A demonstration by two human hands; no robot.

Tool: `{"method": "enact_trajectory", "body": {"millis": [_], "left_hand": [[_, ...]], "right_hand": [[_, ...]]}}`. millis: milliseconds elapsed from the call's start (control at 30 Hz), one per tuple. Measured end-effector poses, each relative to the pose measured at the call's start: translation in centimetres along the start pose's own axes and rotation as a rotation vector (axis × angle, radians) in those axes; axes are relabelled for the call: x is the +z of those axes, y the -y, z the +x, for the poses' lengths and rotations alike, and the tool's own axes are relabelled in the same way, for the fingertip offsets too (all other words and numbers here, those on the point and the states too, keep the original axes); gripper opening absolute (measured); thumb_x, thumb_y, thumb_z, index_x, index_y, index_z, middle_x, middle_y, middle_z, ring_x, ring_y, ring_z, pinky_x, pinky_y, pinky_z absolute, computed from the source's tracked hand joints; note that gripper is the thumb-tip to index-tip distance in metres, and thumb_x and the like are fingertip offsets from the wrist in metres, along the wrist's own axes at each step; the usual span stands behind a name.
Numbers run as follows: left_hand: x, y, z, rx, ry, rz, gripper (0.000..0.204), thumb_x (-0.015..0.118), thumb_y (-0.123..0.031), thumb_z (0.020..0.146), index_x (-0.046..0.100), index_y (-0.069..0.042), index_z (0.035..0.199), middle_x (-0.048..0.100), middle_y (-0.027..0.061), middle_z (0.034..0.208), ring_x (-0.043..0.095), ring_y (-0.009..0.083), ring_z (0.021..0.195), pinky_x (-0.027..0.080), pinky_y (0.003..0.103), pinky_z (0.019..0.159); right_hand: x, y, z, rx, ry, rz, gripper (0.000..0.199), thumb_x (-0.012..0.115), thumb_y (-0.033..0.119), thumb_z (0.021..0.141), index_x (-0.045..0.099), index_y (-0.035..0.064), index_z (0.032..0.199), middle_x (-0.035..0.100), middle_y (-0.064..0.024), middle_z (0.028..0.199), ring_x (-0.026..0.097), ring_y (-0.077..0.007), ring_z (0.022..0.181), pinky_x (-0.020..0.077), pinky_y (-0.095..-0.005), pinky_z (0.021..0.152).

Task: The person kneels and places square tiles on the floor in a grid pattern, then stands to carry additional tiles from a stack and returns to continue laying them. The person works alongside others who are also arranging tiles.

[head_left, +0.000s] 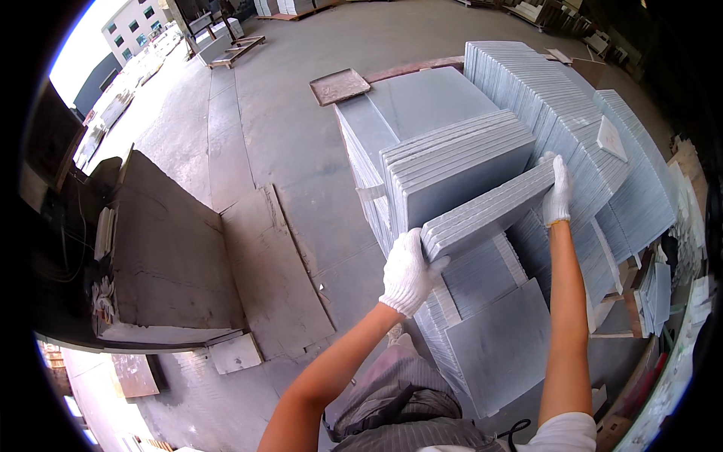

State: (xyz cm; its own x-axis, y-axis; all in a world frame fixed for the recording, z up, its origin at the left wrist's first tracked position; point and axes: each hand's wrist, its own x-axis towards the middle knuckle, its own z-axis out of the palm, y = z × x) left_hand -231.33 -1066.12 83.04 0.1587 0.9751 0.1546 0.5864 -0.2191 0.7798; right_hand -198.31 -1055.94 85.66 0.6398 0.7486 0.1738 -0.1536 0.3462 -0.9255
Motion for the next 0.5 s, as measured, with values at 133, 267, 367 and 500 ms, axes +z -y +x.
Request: {"method": "enact_trajectory", "body": {"millis": [133, 267, 367, 500], "left_hand": [[0.8, 1.0, 0.7, -0.045, 0.038, -0.018, 0.061, 0.082, -0.03, 0.07, 0.05, -0.005, 0.116, 0.059, 0.0164, 0.105, 0.061, 0.0346, 0.099, 0.051, 0.041, 0.083], [1.9, 2.7, 1.0, -0.112, 0.124, -0.013, 0.062, 0.081, -0.035, 0.07, 0.052, -0.005, 0.115, 0.066, 0.0148, 0.1, 0.066, 0.0323, 0.093, 0.053, 0.039, 0.08], [2.4, 3.4, 1.6, -0.169, 0.234, -0.062, 0.057, 0.079, -0.037, 0.072, 0.056, -0.005, 0.114, 0.067, 0.0137, 0.101, 0.066, 0.0315, 0.094, 0.053, 0.039, 0.08], [4.2, 5.8, 1.2, -0.019, 0.108, -0.038, 0.042, 0.082, -0.031, 0.068, 0.069, -0.007, 0.1, 0.069, 0.0095, 0.095, 0.064, 0.0299, 0.084, 0.051, 0.037, 0.076]], "right_hand": [[0.0, 0.0, -0.6, 0.017, 0.014, -0.004, 0.04, 0.059, 0.036, 0.094, 0.063, -0.0012, 0.108, 0.065, -0.0097, 0.097, 0.062, -0.0172, 0.092, 0.0484, -0.0298, 0.084], [1.1, 0.1, -1.1, 0.028, -0.001, -0.058, 0.042, 0.056, 0.038, 0.096, 0.063, -0.0002, 0.11, 0.065, -0.0088, 0.096, 0.061, -0.0163, 0.089, 0.0483, -0.0298, 0.083], [1.3, 0.3, -0.8, 0.004, 0.027, -0.123, 0.045, 0.051, 0.04, 0.098, 0.062, -0.0005, 0.113, 0.065, -0.0093, 0.1, 0.06, -0.0169, 0.093, 0.047, -0.0305, 0.087], [1.1, 0.4, -0.6, 0.146, -0.017, 0.047, 0.057, 0.037, 0.048, 0.101, 0.06, -0.0004, 0.119, 0.064, -0.0092, 0.103, 0.059, -0.0179, 0.098, 0.0453, -0.0316, 0.091]]}}
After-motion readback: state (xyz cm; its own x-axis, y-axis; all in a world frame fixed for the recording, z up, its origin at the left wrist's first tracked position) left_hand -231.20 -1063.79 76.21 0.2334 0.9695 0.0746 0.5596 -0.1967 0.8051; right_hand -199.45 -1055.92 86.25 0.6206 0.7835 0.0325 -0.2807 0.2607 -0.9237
